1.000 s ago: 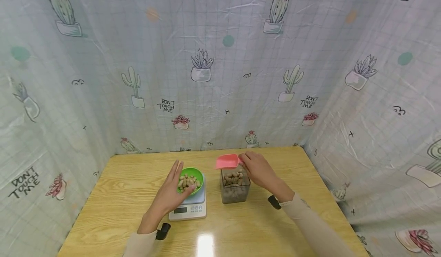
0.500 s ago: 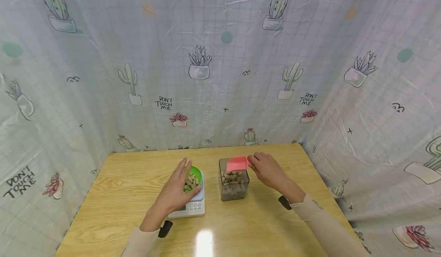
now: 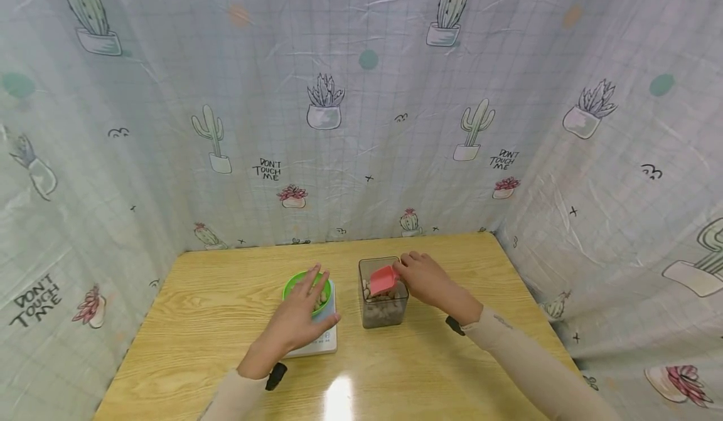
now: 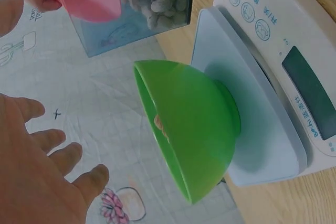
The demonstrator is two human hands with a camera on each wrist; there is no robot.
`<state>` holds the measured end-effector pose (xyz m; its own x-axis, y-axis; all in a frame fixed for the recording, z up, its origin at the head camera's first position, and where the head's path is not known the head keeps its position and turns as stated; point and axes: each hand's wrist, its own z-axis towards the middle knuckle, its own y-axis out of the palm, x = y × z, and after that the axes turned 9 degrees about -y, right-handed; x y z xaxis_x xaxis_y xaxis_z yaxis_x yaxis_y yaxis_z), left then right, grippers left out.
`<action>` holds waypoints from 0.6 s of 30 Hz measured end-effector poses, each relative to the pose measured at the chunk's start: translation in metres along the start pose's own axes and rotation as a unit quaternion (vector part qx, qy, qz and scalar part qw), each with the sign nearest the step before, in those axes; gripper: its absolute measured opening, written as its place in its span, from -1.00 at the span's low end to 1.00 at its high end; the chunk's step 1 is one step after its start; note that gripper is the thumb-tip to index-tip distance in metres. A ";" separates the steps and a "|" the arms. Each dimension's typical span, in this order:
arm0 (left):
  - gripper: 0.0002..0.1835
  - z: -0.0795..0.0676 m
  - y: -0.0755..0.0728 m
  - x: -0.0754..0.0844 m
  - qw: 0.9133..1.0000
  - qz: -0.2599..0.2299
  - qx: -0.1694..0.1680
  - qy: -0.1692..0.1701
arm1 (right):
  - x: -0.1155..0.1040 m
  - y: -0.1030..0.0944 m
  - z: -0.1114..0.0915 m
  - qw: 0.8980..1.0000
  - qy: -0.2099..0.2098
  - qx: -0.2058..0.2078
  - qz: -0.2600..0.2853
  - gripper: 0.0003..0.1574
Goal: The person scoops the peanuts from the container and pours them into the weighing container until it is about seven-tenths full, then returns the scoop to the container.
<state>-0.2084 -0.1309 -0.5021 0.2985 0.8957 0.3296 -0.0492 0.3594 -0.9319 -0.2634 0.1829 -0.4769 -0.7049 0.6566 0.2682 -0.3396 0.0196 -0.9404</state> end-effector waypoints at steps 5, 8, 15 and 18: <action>-0.06 0.001 0.002 0.000 1.000 0.007 0.000 0.019 | -0.006 0.003 0.009 0.999 -0.021 -0.024 -0.008 -0.86; -0.08 0.003 0.003 0.000 0.999 0.018 -0.006 0.025 | -0.009 0.005 0.012 0.999 -0.026 -0.037 -0.008 -0.88; -0.14 0.010 -0.004 0.000 0.999 0.043 -0.016 0.012 | -0.012 0.009 0.010 1.000 -0.007 -0.026 0.000 -0.82; -0.16 0.014 -0.008 0.001 0.999 0.038 -0.016 -0.001 | -0.011 0.009 0.009 1.000 0.011 -0.011 0.023 -0.70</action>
<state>-0.2209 -0.1287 -0.4921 0.2926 0.9206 0.2587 -0.0416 0.2826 -0.9583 -0.2643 0.1693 -0.4864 -0.7051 0.6741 0.2201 -0.2933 0.0054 -0.9560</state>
